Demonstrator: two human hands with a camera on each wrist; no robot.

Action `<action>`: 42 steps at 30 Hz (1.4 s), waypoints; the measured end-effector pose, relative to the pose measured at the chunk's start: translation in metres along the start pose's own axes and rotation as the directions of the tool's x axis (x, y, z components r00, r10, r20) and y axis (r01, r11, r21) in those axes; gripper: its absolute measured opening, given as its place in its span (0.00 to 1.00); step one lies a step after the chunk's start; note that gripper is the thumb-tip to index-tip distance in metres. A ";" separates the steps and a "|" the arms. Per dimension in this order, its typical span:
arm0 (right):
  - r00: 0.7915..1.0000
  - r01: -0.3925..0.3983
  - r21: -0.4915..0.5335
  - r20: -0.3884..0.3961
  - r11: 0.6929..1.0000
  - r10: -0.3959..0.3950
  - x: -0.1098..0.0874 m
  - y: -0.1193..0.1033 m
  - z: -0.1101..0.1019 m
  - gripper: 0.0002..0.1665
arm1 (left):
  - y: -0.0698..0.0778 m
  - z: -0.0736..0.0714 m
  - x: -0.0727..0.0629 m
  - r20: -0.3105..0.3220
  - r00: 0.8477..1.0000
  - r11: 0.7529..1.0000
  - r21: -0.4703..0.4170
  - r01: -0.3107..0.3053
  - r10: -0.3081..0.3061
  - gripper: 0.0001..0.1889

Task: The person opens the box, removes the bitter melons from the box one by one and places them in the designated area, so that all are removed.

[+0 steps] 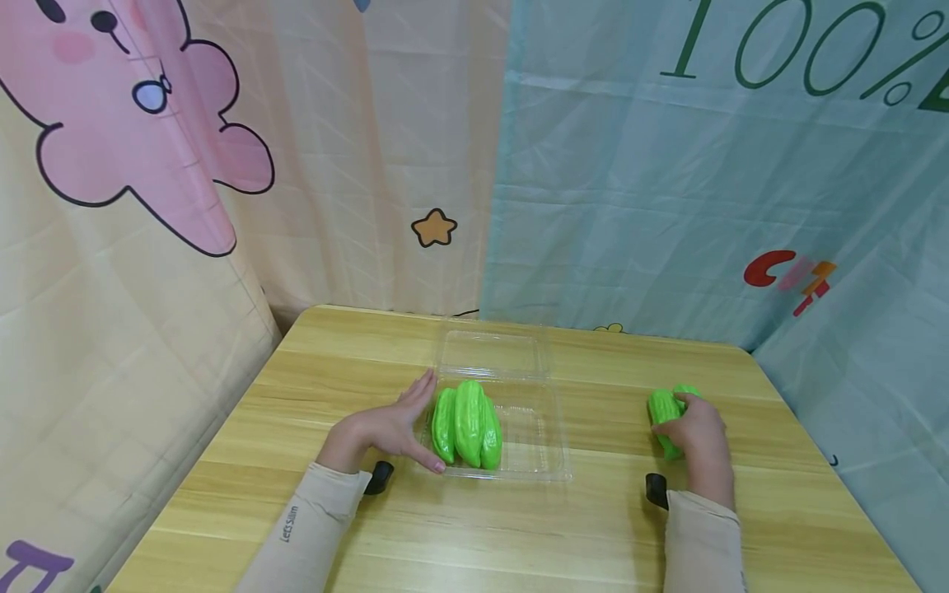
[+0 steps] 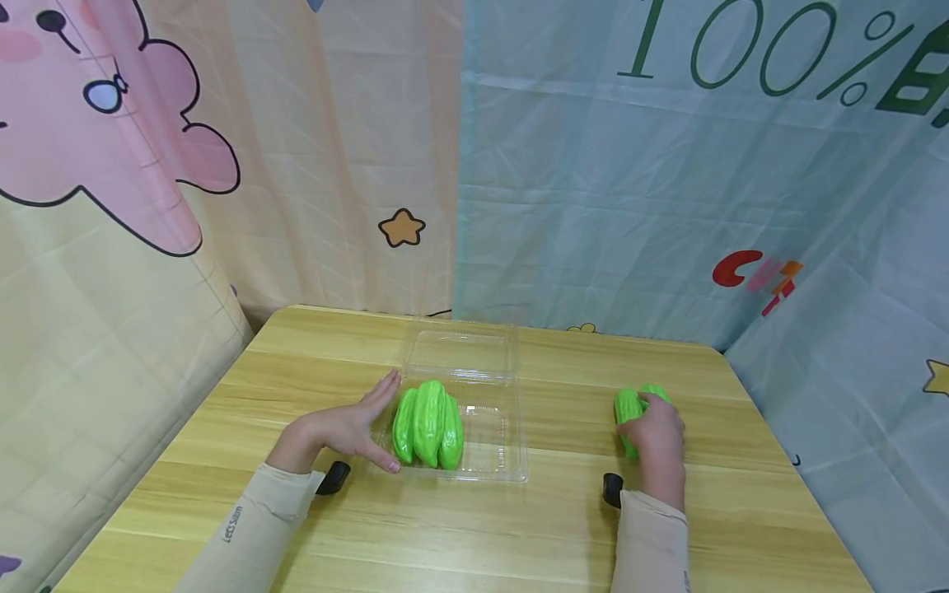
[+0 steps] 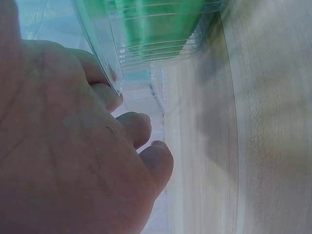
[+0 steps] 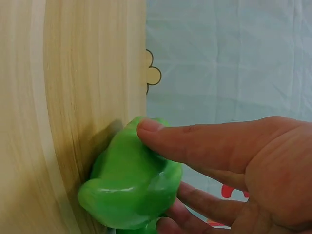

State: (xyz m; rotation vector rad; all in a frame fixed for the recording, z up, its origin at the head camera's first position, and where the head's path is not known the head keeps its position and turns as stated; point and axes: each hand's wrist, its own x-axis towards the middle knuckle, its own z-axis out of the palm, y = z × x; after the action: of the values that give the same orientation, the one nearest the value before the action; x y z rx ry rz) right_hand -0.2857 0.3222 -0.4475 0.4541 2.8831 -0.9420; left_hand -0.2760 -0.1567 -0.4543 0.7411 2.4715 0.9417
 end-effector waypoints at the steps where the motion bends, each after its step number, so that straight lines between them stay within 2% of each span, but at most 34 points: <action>1: 1.000 -0.003 -0.002 -0.008 1.000 0.003 0.000 -0.001 0.001 0.48 | 0.000 0.000 0.000 0.000 1.000 1.000 -0.001 0.001 -0.001 0.77; 12: 0.998 0.026 0.025 -0.049 0.999 -0.024 -0.004 -0.006 0.002 0.45 | 0.000 0.000 0.000 0.000 1.000 1.000 -0.007 0.000 0.000 0.78; 20: 0.993 0.117 0.175 -0.052 0.978 -0.110 -0.012 -0.016 -0.008 0.53 | 0.000 0.000 -0.001 0.004 1.000 1.000 -0.013 0.004 -0.004 0.78; 27: 0.991 0.131 0.268 -0.047 0.954 -0.123 -0.017 -0.023 -0.012 0.60 | -0.001 0.000 0.000 0.003 1.000 1.000 -0.008 -0.003 0.003 0.77; 30: 0.988 0.152 0.306 -0.060 0.940 -0.141 -0.019 -0.027 -0.012 0.62 | -0.001 0.000 0.000 0.003 1.000 1.000 -0.003 -0.002 0.002 0.77; 35: 0.975 0.219 0.404 -0.069 0.888 -0.210 -0.024 -0.033 -0.014 0.61 | 0.000 0.000 -0.001 0.003 1.000 1.000 -0.002 -0.001 0.001 0.77; 42: 0.931 0.316 0.479 0.011 0.819 -0.366 -0.029 -0.039 -0.016 0.57 | -0.001 0.000 0.000 0.001 1.000 1.000 0.001 0.000 0.000 0.77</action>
State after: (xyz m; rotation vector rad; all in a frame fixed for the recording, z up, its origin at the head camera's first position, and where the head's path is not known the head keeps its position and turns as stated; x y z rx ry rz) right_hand -0.2699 0.2942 -0.4073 -0.1072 2.6665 -1.6839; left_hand -0.2760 -0.1574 -0.4548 0.7415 2.4719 0.9399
